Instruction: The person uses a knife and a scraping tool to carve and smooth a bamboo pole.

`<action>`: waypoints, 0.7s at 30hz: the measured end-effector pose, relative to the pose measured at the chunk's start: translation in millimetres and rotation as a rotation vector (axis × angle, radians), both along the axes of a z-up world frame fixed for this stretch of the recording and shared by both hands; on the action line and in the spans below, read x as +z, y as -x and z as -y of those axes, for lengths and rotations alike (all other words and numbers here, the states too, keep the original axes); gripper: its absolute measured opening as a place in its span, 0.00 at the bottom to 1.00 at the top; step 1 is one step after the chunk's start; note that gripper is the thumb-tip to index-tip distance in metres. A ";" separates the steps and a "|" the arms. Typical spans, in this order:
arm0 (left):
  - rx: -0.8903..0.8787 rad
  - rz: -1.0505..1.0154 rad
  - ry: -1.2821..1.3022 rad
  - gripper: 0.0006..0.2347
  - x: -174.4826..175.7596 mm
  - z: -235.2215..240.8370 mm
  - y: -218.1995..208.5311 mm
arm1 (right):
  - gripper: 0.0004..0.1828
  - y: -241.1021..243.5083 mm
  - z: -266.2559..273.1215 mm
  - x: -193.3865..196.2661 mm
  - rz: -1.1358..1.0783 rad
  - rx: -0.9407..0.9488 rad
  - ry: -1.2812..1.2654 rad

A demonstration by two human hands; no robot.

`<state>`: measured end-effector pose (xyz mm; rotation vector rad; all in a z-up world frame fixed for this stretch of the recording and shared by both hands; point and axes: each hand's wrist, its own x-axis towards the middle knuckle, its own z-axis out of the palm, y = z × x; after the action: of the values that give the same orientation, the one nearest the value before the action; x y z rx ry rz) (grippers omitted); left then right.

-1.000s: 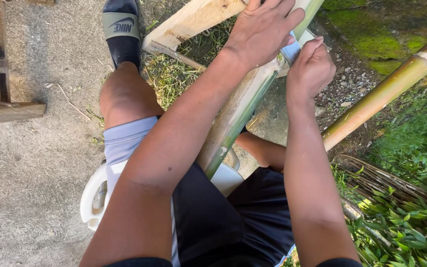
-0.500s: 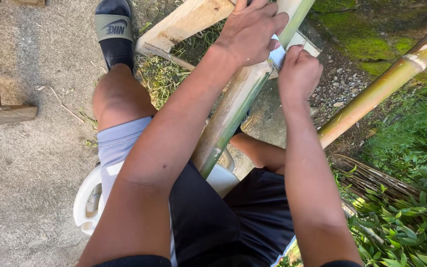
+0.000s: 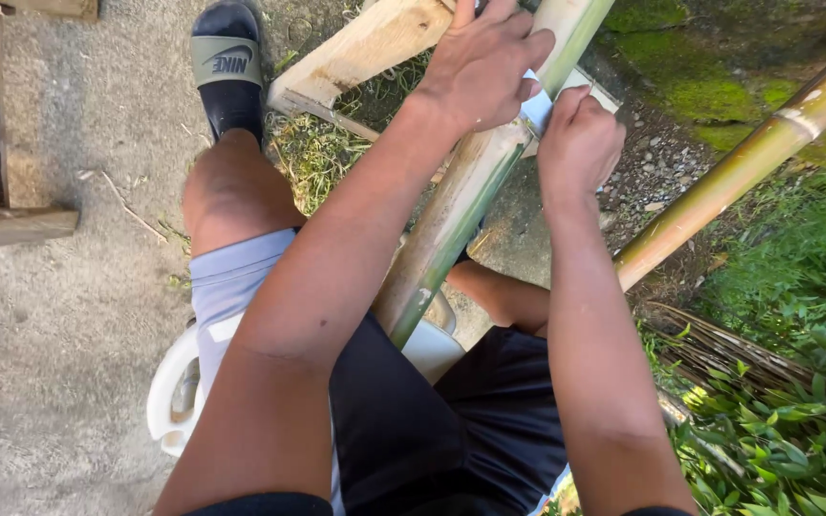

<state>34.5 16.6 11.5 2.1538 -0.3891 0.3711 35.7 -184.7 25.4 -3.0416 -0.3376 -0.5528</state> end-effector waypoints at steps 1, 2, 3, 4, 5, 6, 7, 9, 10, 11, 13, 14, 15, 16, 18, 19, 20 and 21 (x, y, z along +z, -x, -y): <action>0.004 -0.002 0.004 0.13 -1.1 1.3 0.8 | 0.24 0.5 -2.5 5.2 -0.002 0.004 0.004; -0.001 -0.077 -0.032 0.13 -2.7 2.7 1.5 | 0.25 1.0 -4.9 9.8 -0.121 -0.037 -0.064; -0.013 -0.154 -0.070 0.12 -4.3 4.1 1.9 | 0.26 2.3 -7.4 14.2 -0.242 -0.085 -0.134; -0.015 -0.159 -0.067 0.12 -4.0 8.0 1.7 | 0.26 -1.3 -1.9 16.2 -0.246 -0.087 -0.131; 0.039 -0.100 -0.076 0.15 -4.8 8.5 2.0 | 0.27 -5.4 0.5 15.4 -0.206 -0.061 -0.126; 0.093 -0.041 -0.085 0.18 -5.4 9.1 2.6 | 0.28 -9.1 2.9 14.7 -0.166 -0.035 -0.122; 0.094 -0.044 -0.092 0.18 -6.8 8.5 3.4 | 0.28 -12.0 0.5 15.7 -0.170 -0.034 -0.129; 0.081 0.033 0.034 0.14 -8.4 11.7 4.2 | 0.27 -17.1 0.1 20.6 0.010 0.098 -0.085; 0.076 0.031 0.036 0.14 -12.5 13.6 4.6 | 0.27 -17.9 -1.9 18.5 0.009 0.092 -0.083; 0.105 0.012 0.048 0.14 -15.8 15.1 2.6 | 0.26 -22.1 -4.3 17.8 0.054 0.119 -0.054; 0.138 -0.006 0.063 0.14 -19.2 14.5 1.6 | 0.25 -28.6 -6.9 15.8 0.101 0.151 -0.024; 0.189 0.036 0.050 0.14 -19.6 12.3 2.6 | 0.24 -30.9 -6.9 14.3 0.148 0.196 0.032; 0.238 0.072 0.035 0.15 -21.2 10.0 6.4 | 0.24 -30.4 -7.1 11.4 0.189 0.241 0.086; 0.242 0.067 0.036 0.15 -22.3 7.6 8.5 | 0.24 -28.6 -9.2 10.2 0.184 0.245 0.086; 0.191 0.032 0.028 0.13 -22.2 5.0 10.3 | 0.23 -25.5 -10.9 10.4 0.185 0.266 0.098; 0.193 0.033 0.029 0.13 -20.1 2.5 13.0 | 0.23 -22.9 -12.4 10.0 0.187 0.267 0.099; 0.161 0.008 0.012 0.13 -17.6 -0.1 15.7 | 0.21 -20.1 -14.0 10.0 0.186 0.269 0.097; 0.130 -0.012 -0.006 0.14 -14.6 -3.2 17.1 | 0.19 -18.5 -16.1 10.3 0.189 0.270 0.094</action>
<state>17.4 19.8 -3.1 2.1926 -0.2436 0.4298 54.2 -168.6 35.7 -2.9622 -0.7876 -0.8257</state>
